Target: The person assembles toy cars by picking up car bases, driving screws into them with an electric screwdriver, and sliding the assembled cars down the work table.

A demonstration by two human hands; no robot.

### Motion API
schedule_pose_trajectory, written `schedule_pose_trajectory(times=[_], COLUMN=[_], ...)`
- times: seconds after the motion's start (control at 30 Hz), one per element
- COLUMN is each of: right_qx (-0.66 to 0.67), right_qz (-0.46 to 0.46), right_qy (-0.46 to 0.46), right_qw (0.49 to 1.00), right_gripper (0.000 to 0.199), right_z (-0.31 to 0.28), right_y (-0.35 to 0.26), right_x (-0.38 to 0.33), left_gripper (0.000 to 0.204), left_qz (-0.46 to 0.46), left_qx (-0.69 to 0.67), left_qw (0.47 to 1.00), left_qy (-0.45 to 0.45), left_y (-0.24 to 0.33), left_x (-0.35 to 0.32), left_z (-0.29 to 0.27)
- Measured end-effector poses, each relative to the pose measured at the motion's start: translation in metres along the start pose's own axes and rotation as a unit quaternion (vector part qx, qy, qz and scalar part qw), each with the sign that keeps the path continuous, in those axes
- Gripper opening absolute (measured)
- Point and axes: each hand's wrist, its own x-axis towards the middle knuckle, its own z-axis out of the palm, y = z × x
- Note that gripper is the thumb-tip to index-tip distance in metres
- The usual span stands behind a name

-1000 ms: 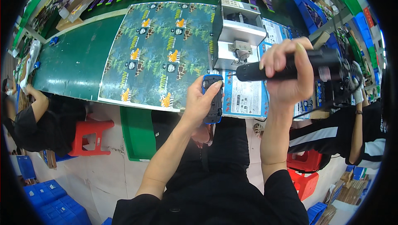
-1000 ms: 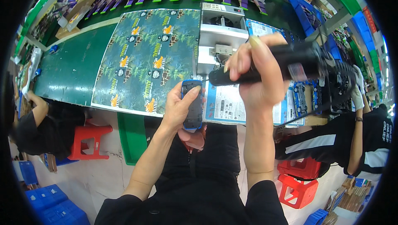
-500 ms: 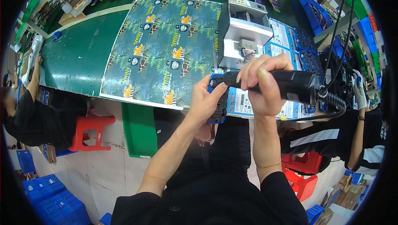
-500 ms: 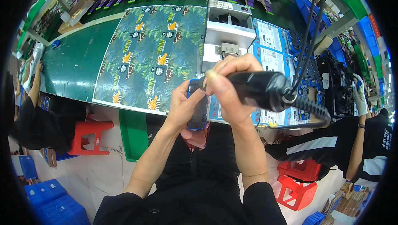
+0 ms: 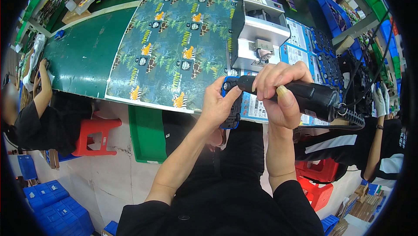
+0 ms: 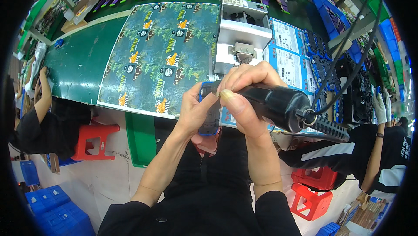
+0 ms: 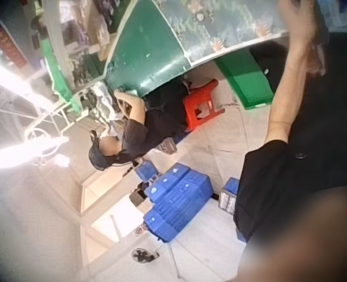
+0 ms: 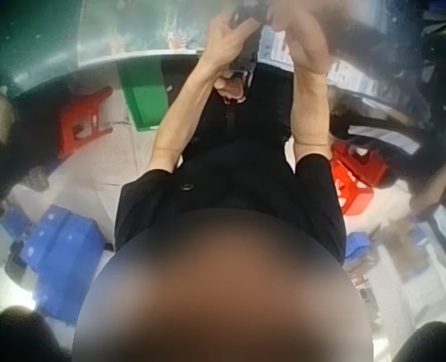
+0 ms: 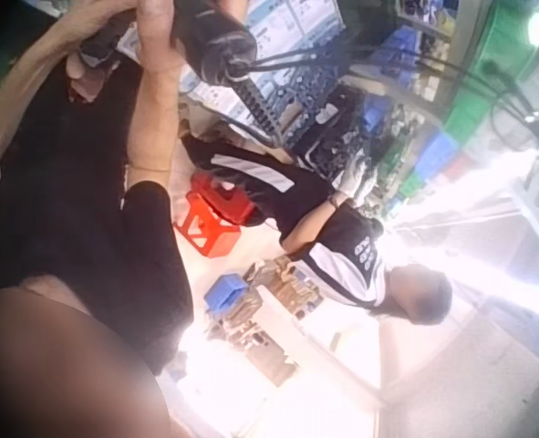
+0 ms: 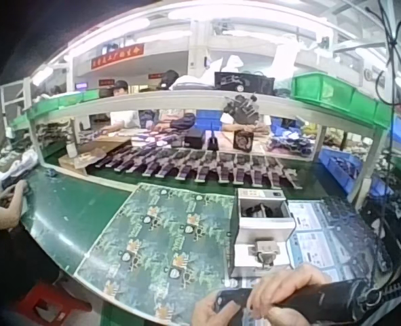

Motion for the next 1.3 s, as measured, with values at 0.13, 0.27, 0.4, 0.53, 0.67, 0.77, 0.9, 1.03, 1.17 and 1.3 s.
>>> schedule_pose_trajectory(times=[0.13,0.27,0.4,0.53,0.67,0.77,0.9,1.03,1.17,1.3], right_qx=[-0.007,0.006,0.041,-0.057,-0.083,-0.134,-0.124,0.055,0.108,0.091], right_qz=[-0.006,0.023,-0.13,-0.072,-0.053,-0.021,0.101,0.106,0.057,0.071], right_qy=[-0.004,-0.005,-0.031,0.087,0.084,0.065,0.048,0.036,-0.034,-0.033], right_qw=[1.0,1.0,0.99,0.992,0.992,0.989,0.986,0.992,0.992,0.993], right_gripper=[0.024,0.025,0.017,0.013,0.015,0.019,0.025,0.021,0.025,0.022], right_z=[0.002,0.001,-0.032,-0.044,-0.041,-0.031,-0.027,-0.029,-0.009,-0.002], right_y=[-0.004,-0.022,-0.029,-0.002,0.006,0.002,0.003,-0.023,-0.026,-0.02], right_x=[-0.005,0.003,0.042,0.062,0.061,0.072,0.073,0.028,0.009,0.001], left_gripper=[0.014,0.016,0.027,0.028,0.041,0.047,0.06,0.063,0.062,0.058], left_qz=[0.03,0.012,-0.115,-0.087,-0.069,-0.057,-0.045,-0.041,-0.033,-0.042], left_qx=[0.04,0.015,-0.277,-0.319,-0.243,-0.25,-0.273,-0.255,-0.237,-0.227], left_qw=[0.999,1.0,0.951,0.941,0.968,0.967,0.96,0.965,0.97,0.971], left_qy=[0.014,0.014,0.077,0.072,0.013,0.016,0.05,0.046,0.049,0.061], left_y=[-0.008,0.003,0.009,0.008,0.002,0.0,-0.003,-0.001,0.002,0.001], left_x=[0.001,0.003,0.018,0.012,0.013,0.012,0.011,0.014,0.014,0.016], left_z=[-0.004,-0.002,-0.028,-0.024,-0.028,-0.032,-0.03,-0.02,-0.022,-0.021])
